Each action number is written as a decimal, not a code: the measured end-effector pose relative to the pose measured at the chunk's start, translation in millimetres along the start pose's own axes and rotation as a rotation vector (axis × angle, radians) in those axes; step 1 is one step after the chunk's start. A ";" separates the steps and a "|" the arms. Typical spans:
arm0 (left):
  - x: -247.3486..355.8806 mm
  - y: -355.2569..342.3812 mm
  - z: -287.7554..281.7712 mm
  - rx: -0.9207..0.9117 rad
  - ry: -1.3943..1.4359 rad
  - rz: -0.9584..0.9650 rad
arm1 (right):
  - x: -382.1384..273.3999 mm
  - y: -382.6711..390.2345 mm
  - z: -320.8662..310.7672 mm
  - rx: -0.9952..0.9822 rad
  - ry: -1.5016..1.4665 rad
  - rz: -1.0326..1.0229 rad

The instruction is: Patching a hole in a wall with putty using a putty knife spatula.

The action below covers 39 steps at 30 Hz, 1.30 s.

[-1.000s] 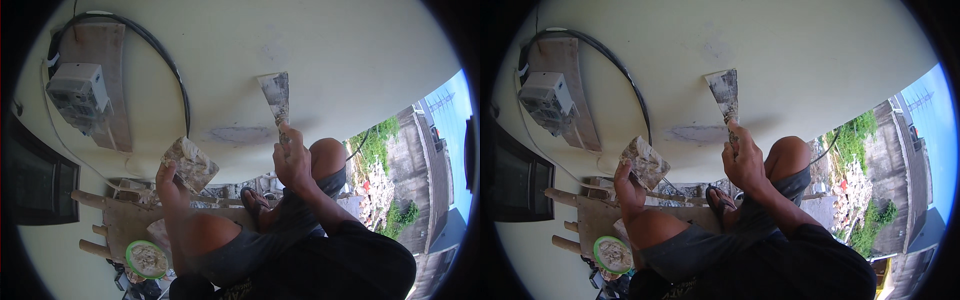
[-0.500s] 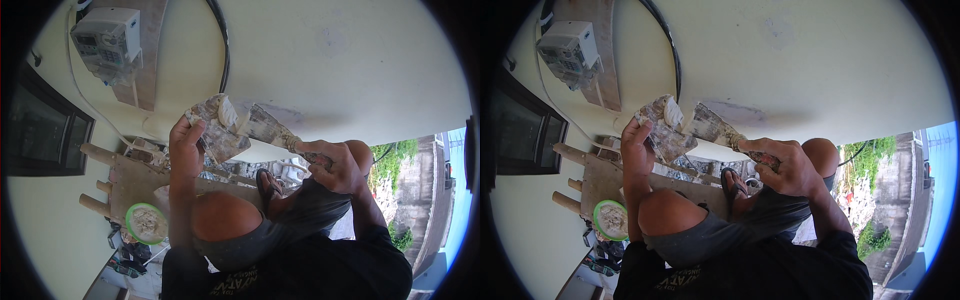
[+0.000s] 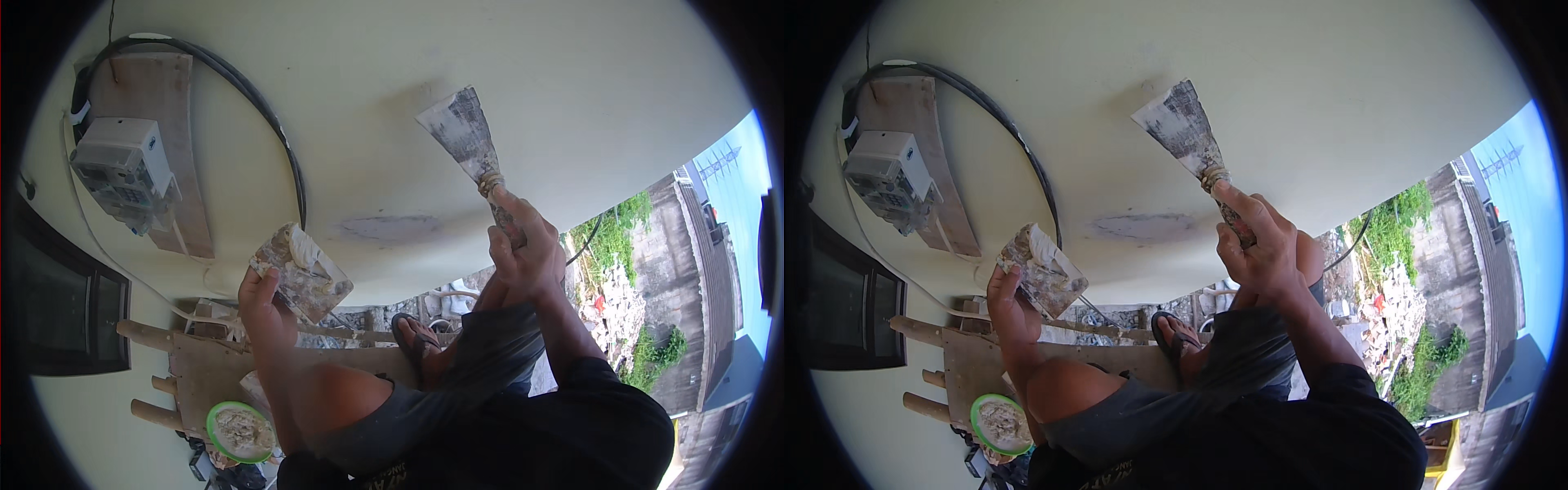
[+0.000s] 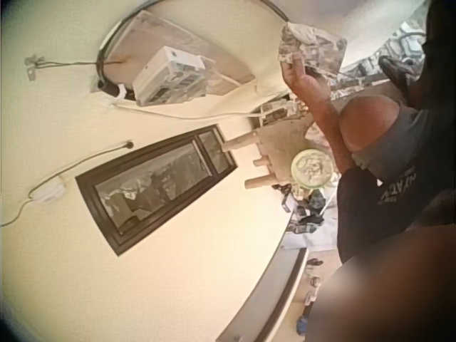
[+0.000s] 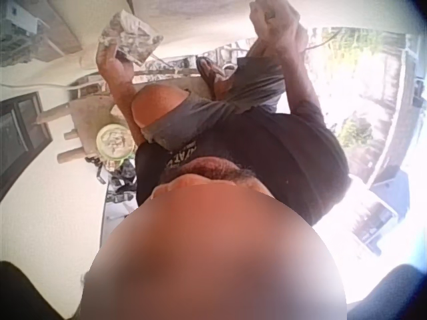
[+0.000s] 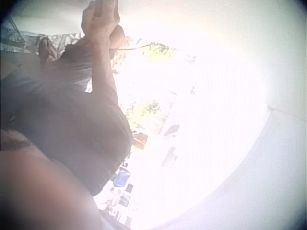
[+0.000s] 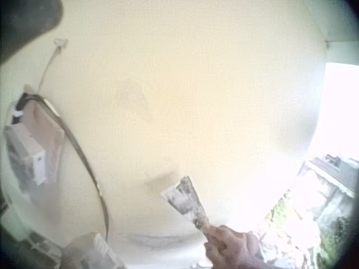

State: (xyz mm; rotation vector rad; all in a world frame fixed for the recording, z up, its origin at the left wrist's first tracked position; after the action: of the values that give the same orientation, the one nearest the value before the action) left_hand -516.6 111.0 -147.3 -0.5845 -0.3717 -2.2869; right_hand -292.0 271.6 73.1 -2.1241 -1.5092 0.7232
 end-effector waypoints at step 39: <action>-24.0 4.8 -13.5 0.049 0.074 -0.100 | 0.2 38.1 43.7 -0.090 0.020 0.395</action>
State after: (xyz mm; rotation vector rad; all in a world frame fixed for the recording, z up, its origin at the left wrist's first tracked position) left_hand -502.0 116.0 -170.7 -0.4646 -0.4277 -2.3810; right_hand -292.2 262.0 15.9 -2.5252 -1.1387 0.7724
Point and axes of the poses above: each hand's wrist, its own y-axis away from the middle knuckle, its own z-axis out of the palm, x = y × z, the point moved 6 cm from there along -y, towards the middle knuckle, and after that the axes turned 1 degree about y, right-handed, at the moved point
